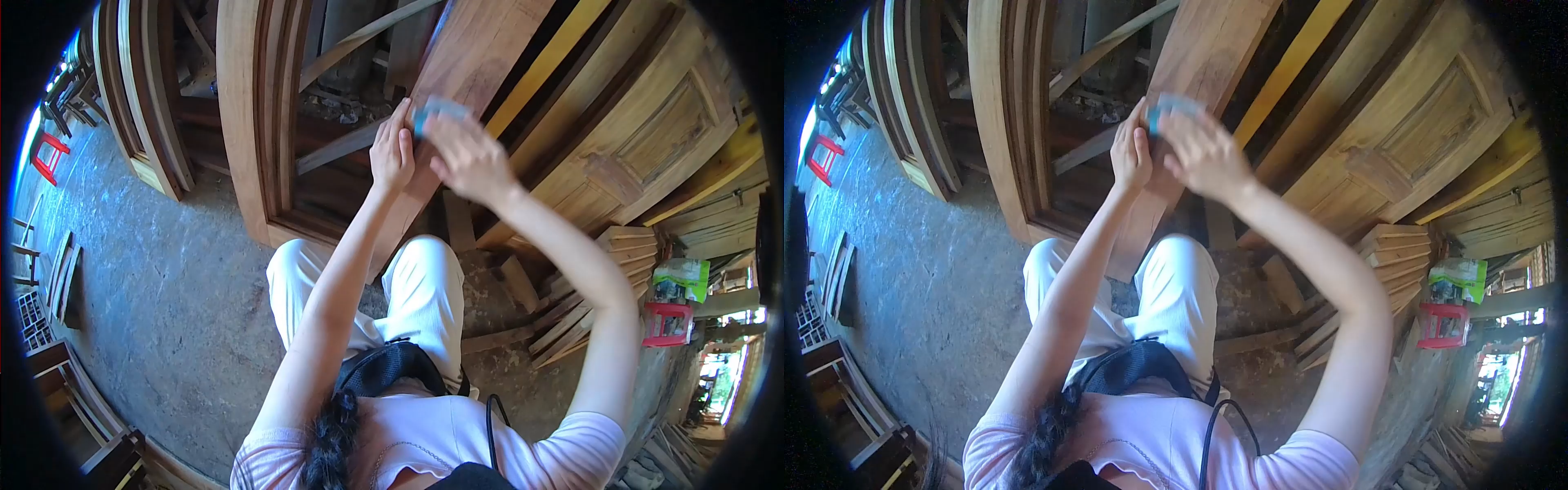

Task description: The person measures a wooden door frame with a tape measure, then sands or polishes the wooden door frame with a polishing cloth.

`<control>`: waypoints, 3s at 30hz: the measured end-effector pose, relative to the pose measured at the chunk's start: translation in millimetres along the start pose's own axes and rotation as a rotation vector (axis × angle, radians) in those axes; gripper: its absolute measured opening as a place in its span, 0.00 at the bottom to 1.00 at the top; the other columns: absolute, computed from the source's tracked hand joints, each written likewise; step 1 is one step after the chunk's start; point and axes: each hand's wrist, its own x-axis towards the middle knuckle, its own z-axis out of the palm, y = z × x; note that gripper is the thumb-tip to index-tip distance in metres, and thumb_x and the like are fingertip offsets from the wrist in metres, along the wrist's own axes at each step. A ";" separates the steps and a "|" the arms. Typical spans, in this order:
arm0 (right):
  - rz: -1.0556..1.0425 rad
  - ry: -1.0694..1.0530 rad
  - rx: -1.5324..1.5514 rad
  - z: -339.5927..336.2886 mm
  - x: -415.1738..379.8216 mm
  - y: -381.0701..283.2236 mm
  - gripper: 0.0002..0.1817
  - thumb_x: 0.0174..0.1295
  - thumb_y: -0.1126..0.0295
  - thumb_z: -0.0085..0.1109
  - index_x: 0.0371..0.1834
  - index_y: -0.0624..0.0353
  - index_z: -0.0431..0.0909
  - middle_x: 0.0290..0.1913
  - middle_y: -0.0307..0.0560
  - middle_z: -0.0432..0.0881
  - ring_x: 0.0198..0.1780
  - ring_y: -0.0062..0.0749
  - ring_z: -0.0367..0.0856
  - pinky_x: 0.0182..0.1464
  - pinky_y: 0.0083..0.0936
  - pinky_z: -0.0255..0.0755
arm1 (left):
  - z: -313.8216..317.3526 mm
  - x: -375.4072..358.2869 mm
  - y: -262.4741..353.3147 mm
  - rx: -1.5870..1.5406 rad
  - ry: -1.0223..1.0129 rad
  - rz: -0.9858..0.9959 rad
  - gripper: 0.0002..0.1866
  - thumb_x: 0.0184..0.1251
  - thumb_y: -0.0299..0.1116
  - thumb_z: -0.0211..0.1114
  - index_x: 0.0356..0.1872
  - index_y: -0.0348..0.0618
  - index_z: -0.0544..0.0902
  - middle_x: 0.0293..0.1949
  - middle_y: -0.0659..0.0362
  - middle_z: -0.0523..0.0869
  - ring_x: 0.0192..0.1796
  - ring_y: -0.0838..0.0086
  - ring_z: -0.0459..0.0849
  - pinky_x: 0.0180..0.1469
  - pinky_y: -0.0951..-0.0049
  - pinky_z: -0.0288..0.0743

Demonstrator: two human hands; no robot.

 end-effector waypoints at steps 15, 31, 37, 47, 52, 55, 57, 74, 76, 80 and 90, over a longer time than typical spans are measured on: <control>0.017 -0.020 0.056 35.5 -10.4 -52.5 0.30 0.65 0.53 0.47 0.69 0.50 0.65 0.67 0.40 0.70 0.70 0.23 0.63 0.75 0.43 0.41 | -64.0 -85.9 -23.1 -0.325 0.234 -0.496 0.29 0.78 0.45 0.30 0.51 0.36 0.80 0.54 0.51 0.81 0.60 0.64 0.76 0.61 0.63 0.67; 0.176 0.082 0.516 63.6 -54.1 -96.1 0.19 0.65 0.63 0.50 0.55 0.59 0.78 0.59 0.46 0.78 0.67 0.30 0.69 0.73 0.46 0.47 | -49.6 -99.5 -8.3 0.206 -0.517 0.186 0.30 0.68 0.37 0.52 0.70 0.42 0.60 0.71 0.49 0.59 0.73 0.59 0.59 0.73 0.59 0.50; 0.435 0.284 0.720 48.6 -91.0 -112.3 0.21 0.60 0.72 0.50 0.58 0.57 0.77 0.61 0.50 0.76 0.66 0.45 0.69 0.71 0.49 0.49 | -35.4 -110.9 -23.1 0.456 -0.569 0.264 0.31 0.68 0.44 0.53 0.71 0.47 0.61 0.73 0.56 0.58 0.75 0.66 0.55 0.75 0.59 0.42; 0.678 0.253 0.903 64.1 -104.8 -168.5 0.26 0.66 0.68 0.46 0.68 0.61 0.64 0.67 0.55 0.68 0.70 0.48 0.62 0.71 0.51 0.48 | 6.8 51.6 48.2 0.505 -0.244 0.593 0.29 0.69 0.46 0.50 0.70 0.47 0.63 0.71 0.54 0.62 0.72 0.64 0.61 0.73 0.56 0.49; 0.808 0.268 0.944 72.0 -106.4 -162.5 0.28 0.66 0.65 0.45 0.69 0.62 0.60 0.68 0.59 0.65 0.70 0.51 0.61 0.71 0.51 0.47 | 14.0 44.9 54.6 0.427 -0.203 0.471 0.28 0.70 0.44 0.49 0.69 0.46 0.63 0.70 0.51 0.63 0.72 0.60 0.61 0.72 0.54 0.48; 0.825 0.252 0.959 72.6 -110.3 -160.8 0.28 0.67 0.64 0.45 0.69 0.62 0.59 0.69 0.59 0.64 0.70 0.51 0.60 0.71 0.51 0.47 | -3.7 -41.3 22.2 0.525 -0.336 0.323 0.28 0.69 0.41 0.50 0.68 0.41 0.65 0.70 0.48 0.63 0.72 0.57 0.59 0.73 0.52 0.46; 0.830 0.240 0.969 73.8 -106.2 -159.8 0.28 0.67 0.64 0.45 0.70 0.62 0.59 0.69 0.58 0.63 0.71 0.51 0.60 0.72 0.50 0.47 | -3.5 -42.1 25.5 0.527 -0.308 0.311 0.28 0.69 0.41 0.50 0.67 0.39 0.65 0.69 0.47 0.63 0.73 0.57 0.59 0.73 0.53 0.45; 0.878 0.215 1.004 75.0 -114.3 -159.5 0.29 0.68 0.64 0.43 0.71 0.62 0.56 0.70 0.57 0.62 0.69 0.53 0.62 0.71 0.49 0.49 | 14.3 -65.2 34.7 0.556 -0.164 0.189 0.27 0.68 0.41 0.52 0.68 0.46 0.67 0.70 0.54 0.65 0.73 0.63 0.61 0.73 0.52 0.44; 0.917 0.211 1.028 76.1 -118.9 -158.5 0.29 0.68 0.64 0.43 0.71 0.62 0.56 0.70 0.57 0.62 0.69 0.54 0.62 0.71 0.48 0.50 | 31.6 -33.4 43.1 0.505 -0.067 0.233 0.27 0.68 0.42 0.53 0.67 0.47 0.68 0.69 0.55 0.66 0.72 0.64 0.62 0.73 0.52 0.45; 0.996 0.237 1.084 67.2 -119.7 -154.0 0.28 0.68 0.64 0.43 0.71 0.60 0.58 0.70 0.56 0.63 0.69 0.56 0.60 0.72 0.45 0.51 | 62.3 85.1 88.8 0.424 0.195 0.417 0.25 0.67 0.44 0.54 0.64 0.47 0.71 0.67 0.56 0.69 0.69 0.64 0.66 0.70 0.50 0.49; 1.002 0.614 1.128 66.5 -89.2 -46.3 0.31 0.72 0.59 0.41 0.71 0.70 0.54 0.72 0.62 0.56 0.74 0.44 0.54 0.74 0.37 0.46 | 35.9 -196.3 6.5 0.683 -0.079 -0.285 0.27 0.71 0.37 0.43 0.69 0.36 0.63 0.71 0.46 0.59 0.75 0.57 0.52 0.74 0.50 0.32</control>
